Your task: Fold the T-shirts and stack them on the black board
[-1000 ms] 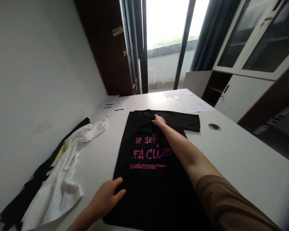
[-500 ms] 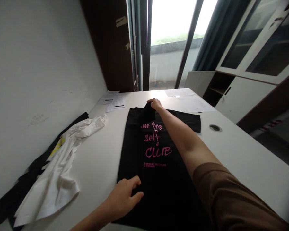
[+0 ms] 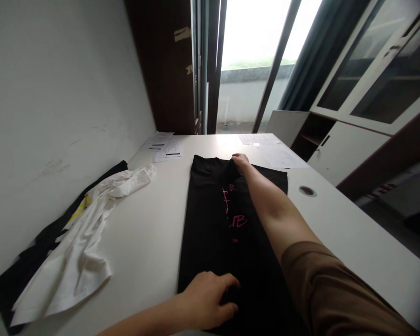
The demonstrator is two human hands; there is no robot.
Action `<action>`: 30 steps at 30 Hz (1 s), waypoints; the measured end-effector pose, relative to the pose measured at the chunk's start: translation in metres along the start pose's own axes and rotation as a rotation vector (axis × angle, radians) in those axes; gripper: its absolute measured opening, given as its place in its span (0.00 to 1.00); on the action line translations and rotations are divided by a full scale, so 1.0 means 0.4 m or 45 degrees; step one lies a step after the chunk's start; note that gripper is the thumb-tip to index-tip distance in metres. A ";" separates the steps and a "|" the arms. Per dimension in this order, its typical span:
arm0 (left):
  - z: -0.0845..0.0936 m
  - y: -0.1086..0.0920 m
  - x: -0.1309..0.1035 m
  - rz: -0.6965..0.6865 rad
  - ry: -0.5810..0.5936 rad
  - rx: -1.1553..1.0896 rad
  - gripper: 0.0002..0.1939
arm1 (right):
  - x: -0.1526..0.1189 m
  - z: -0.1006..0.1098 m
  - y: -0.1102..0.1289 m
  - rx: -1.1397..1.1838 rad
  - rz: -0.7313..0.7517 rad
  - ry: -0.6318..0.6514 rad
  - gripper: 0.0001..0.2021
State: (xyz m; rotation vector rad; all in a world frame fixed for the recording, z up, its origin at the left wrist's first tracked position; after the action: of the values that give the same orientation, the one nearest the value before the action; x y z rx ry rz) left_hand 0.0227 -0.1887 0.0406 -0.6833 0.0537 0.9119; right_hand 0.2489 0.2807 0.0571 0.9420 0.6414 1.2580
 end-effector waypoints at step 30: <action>0.418 0.363 0.407 0.053 -0.869 0.387 0.09 | -0.282 -0.047 -0.031 -0.614 0.408 -0.020 0.21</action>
State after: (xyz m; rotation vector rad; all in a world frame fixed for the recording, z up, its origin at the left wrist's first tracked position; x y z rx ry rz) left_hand -0.0228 0.0823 0.0445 -0.0674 -0.3955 1.1092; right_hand 0.2146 0.1751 0.0270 0.6621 0.1558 1.5963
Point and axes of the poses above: each hand's wrist, its own x-axis towards the middle knuckle, its own z-axis out of the back of the hand, y = z × x, the point moved 9 cm from there along x, towards the middle knuckle, and after that the axes turned 13 degrees about x, right-handed, at the moved point
